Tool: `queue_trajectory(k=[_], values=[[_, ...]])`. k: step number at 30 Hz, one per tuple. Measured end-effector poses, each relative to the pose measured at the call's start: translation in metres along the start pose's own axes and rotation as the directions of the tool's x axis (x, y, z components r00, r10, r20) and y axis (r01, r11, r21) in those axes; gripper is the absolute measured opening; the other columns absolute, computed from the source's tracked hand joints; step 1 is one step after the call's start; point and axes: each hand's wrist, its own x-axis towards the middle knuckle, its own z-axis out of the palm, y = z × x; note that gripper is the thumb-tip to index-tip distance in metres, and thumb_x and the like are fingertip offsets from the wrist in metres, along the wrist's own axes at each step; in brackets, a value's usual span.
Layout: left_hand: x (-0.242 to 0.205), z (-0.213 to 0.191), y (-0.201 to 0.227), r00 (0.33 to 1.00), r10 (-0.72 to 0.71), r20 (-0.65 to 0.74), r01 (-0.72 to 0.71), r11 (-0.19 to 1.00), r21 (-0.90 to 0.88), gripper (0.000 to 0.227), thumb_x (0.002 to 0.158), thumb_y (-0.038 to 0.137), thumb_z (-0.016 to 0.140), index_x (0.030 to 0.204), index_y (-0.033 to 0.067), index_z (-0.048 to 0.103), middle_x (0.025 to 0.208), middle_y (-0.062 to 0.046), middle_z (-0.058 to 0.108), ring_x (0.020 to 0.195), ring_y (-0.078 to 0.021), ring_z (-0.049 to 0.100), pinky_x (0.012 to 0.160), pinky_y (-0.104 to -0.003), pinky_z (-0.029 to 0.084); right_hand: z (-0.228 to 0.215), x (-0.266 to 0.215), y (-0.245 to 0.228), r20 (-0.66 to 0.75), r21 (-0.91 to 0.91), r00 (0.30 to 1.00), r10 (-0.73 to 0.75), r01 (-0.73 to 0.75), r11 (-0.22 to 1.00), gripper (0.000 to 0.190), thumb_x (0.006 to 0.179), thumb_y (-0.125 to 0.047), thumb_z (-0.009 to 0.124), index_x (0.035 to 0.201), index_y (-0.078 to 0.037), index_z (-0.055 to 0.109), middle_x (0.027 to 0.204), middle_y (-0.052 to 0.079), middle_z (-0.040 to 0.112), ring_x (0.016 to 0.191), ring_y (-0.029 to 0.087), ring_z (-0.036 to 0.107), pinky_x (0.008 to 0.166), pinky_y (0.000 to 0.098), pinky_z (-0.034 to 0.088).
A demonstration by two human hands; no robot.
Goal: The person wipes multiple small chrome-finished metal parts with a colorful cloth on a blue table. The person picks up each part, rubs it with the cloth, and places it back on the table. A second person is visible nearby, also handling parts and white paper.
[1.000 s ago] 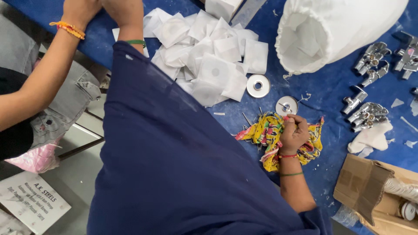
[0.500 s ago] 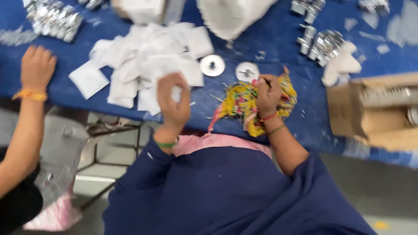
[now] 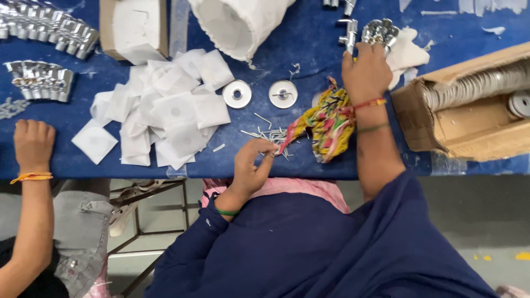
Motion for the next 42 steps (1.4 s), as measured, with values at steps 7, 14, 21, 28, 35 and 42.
queue_trajectory(k=[7,14,21,28,35,42], values=[[-0.002,-0.025,0.015,0.974,-0.211,-0.081,0.208,0.977,-0.046,0.012,0.096,0.0,0.065,0.106,0.0012,0.071,0.1,-0.009,0.068,0.09,-0.0169,0.066,0.082,-0.028,0.053,0.083,0.02,0.029,0.148,-0.298,0.963,0.224,-0.172,0.939,0.041,0.086,-0.047,0.077,0.09,-0.006,0.074,0.091,0.018,0.071,0.074,0.04,0.071,0.062,0.0502,0.056],[0.026,0.003,-0.025,0.868,-0.483,0.118,0.468,0.715,-0.52,0.043,0.097,0.014,0.064,0.138,0.0068,0.051,0.123,0.002,0.067,0.112,-0.0077,0.063,0.097,-0.024,0.051,0.003,-0.012,-0.014,0.166,0.118,0.985,-0.036,0.016,0.993,0.032,0.093,-0.039,0.076,0.102,-0.009,0.077,0.096,0.017,0.073,0.086,0.039,0.069,0.073,0.0484,0.054],[0.049,0.074,-0.098,0.623,-0.75,0.224,0.336,-0.002,-0.942,0.03,0.101,0.031,0.069,0.114,0.0048,0.06,0.1,-0.009,0.065,0.084,-0.0202,0.064,0.074,-0.036,0.055,-0.063,-0.112,-0.13,0.331,0.337,0.858,-0.392,0.28,0.899,0.018,0.095,-0.029,0.066,0.101,-0.013,0.073,0.1,0.01,0.072,0.085,0.035,0.069,0.07,0.0457,0.053],[0.045,0.084,-0.119,0.58,-0.812,-0.071,0.378,0.345,-0.859,0.022,0.097,0.016,0.07,0.114,0.0031,0.066,0.099,-0.008,0.067,0.084,-0.0151,0.064,0.073,-0.03,0.054,-0.015,-0.107,-0.111,0.37,0.529,0.854,-0.365,0.13,0.839,0.018,0.091,-0.022,0.067,0.099,-0.007,0.072,0.094,0.013,0.07,0.083,0.032,0.069,0.071,0.0418,0.054],[0.061,0.047,-0.042,0.836,-0.444,-0.323,0.206,0.799,-0.565,0.03,0.1,0.012,0.069,0.128,-0.0003,0.067,0.127,-0.013,0.066,0.109,-0.0207,0.062,0.094,-0.033,0.051,-0.078,-0.054,-0.083,0.268,0.957,0.922,0.28,-0.288,0.033,0.029,0.106,-0.024,0.057,0.13,-0.009,0.052,0.116,0.006,0.058,0.104,0.02,0.065,0.089,0.0362,0.062],[0.048,0.032,0.037,0.932,0.358,0.047,-0.357,0.894,0.271,0.054,0.094,0.012,0.07,0.143,-0.0025,0.053,0.148,-0.023,0.055,0.147,-0.0409,0.048,0.125,-0.047,0.037,-0.059,-0.084,-0.106,0.702,0.535,0.683,-0.2,-0.691,-0.485,0.034,0.114,-0.019,0.046,0.145,-0.008,0.051,0.125,0.011,0.064,0.11,0.02,0.063,0.093,0.0303,0.055]])
